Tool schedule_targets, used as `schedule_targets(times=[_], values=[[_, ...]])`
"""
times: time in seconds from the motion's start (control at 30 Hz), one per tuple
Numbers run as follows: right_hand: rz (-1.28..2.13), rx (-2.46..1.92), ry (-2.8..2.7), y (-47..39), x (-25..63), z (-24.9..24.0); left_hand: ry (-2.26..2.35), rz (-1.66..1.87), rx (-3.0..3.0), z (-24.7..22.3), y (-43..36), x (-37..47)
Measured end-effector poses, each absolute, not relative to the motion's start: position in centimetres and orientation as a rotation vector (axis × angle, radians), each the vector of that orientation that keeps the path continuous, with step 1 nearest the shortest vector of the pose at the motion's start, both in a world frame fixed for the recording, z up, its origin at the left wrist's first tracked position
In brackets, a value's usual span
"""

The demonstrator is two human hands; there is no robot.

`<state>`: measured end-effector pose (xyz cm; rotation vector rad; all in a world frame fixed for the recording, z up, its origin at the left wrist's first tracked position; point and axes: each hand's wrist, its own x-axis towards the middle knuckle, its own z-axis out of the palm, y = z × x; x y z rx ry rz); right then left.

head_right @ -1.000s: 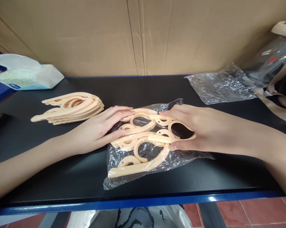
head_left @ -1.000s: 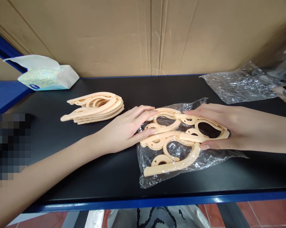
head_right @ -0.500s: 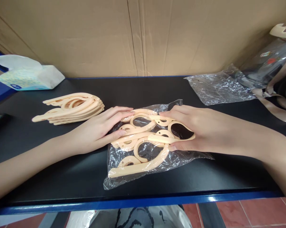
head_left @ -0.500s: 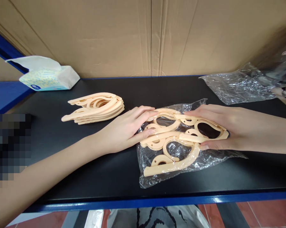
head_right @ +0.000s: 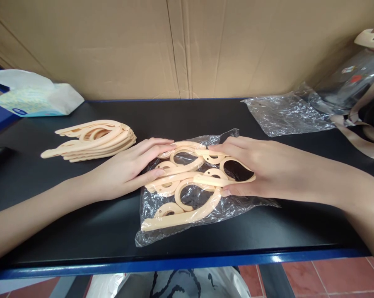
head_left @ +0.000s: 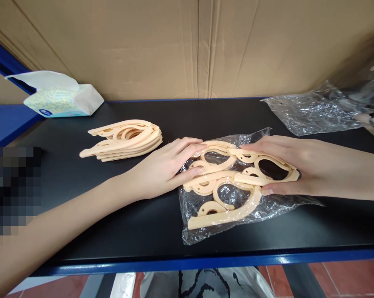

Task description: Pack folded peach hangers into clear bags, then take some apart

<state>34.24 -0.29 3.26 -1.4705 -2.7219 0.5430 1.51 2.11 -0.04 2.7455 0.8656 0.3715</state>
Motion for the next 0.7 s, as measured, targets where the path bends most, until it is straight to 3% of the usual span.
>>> schedule_targets(times=[0.7], values=[[0.447,-1.392,-2.776,-0.32,34.41,3.35,0.857,0.382,2.745,0.00,2.12,1.59]])
